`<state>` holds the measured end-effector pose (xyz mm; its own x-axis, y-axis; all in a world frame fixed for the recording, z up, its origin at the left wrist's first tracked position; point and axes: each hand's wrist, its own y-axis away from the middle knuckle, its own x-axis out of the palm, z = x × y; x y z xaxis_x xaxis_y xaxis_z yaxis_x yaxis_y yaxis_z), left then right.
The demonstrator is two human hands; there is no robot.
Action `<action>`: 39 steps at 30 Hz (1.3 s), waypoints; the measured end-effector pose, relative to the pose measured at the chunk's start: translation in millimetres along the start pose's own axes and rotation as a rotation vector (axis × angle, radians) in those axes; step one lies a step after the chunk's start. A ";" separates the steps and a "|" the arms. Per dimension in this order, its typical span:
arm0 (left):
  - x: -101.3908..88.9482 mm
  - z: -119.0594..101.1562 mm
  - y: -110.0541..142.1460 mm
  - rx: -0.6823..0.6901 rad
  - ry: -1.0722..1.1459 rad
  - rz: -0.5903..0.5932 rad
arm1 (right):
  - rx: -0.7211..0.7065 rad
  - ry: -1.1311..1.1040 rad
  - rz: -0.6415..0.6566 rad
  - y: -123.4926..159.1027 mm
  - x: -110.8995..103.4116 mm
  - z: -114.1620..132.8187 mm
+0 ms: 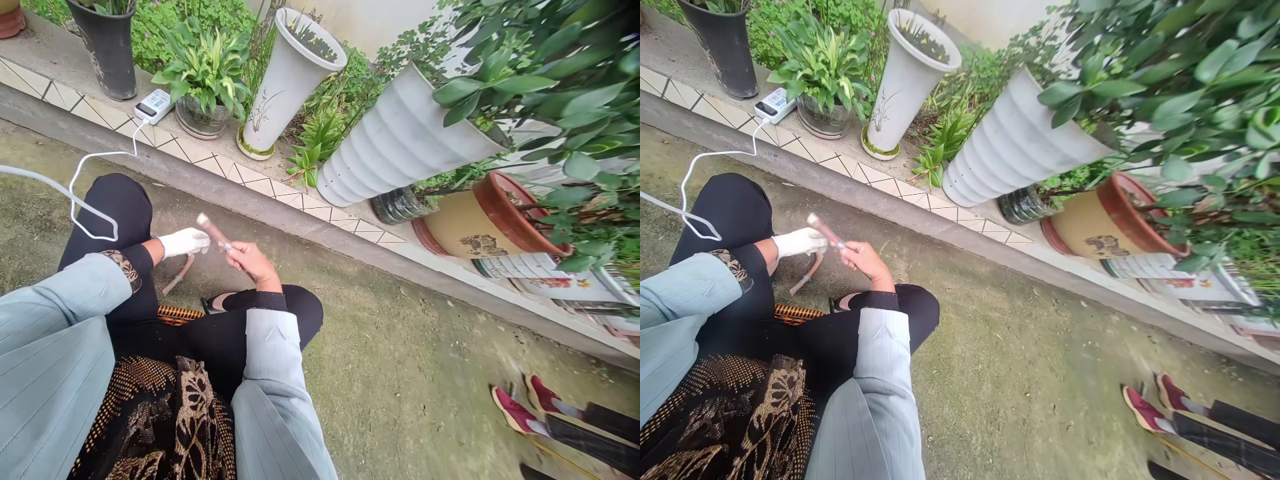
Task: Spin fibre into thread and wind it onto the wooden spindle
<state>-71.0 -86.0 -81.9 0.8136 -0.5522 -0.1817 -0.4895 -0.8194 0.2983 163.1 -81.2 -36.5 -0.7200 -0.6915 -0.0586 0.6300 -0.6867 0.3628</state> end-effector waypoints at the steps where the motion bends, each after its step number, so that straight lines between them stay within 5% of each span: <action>1: 3.0 0.8 0.9 -0.010 0.012 0.057 | -0.032 -0.035 -0.180 -2.7 -2.7 -2.5; 4: 9.7 -2.1 6.5 -0.013 0.047 0.262 | 0.044 0.054 -0.599 -12.1 -13.1 -13.9; 6: 10.2 -7.2 10.4 0.009 0.056 0.333 | 0.183 0.319 -0.650 -15.4 -18.9 -21.2; 9: 4.3 -15.7 14.1 0.041 0.048 0.273 | 0.377 0.632 -0.335 -14.7 -19.5 -27.2; 12: -3.6 -21.0 15.2 0.039 -0.008 0.148 | 0.481 0.556 0.184 -12.4 -11.6 -28.4; 14: -6.8 -21.6 15.2 0.025 -0.047 0.113 | 0.484 0.467 0.413 -12.2 -5.1 -28.1; 20: -6.6 -7.5 8.9 0.014 -0.093 0.077 | 0.355 0.189 0.603 -6.7 6.1 -18.2; 23: -3.3 3.6 3.5 0.006 -0.040 0.036 | 0.155 0.055 0.475 1.4 3.7 -8.2; 27: 3.4 9.6 2.5 0.008 0.041 0.139 | -0.076 -0.096 -0.194 4.3 -10.4 -5.8; 29: 7.2 7.3 5.0 0.010 0.045 0.239 | -0.032 -0.029 -0.454 0.7 -19.0 -10.4; 31: 10.8 3.1 8.0 0.014 0.050 0.302 | 0.099 0.195 -0.582 -4.5 -24.6 -15.9; 35: 13.3 -5.4 12.6 0.047 -0.015 0.392 | 0.349 0.717 -0.511 -15.3 -18.6 -22.4; 39: 6.4 -10.2 14.5 0.120 -0.070 0.304 | 0.521 0.856 -0.059 -21.3 1.6 -23.1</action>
<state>-69.7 -99.9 -69.2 0.6034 -0.7800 -0.1662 -0.7433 -0.6255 0.2372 155.2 -72.9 -65.8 -0.1648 -0.7289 -0.6645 0.2463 -0.6828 0.6879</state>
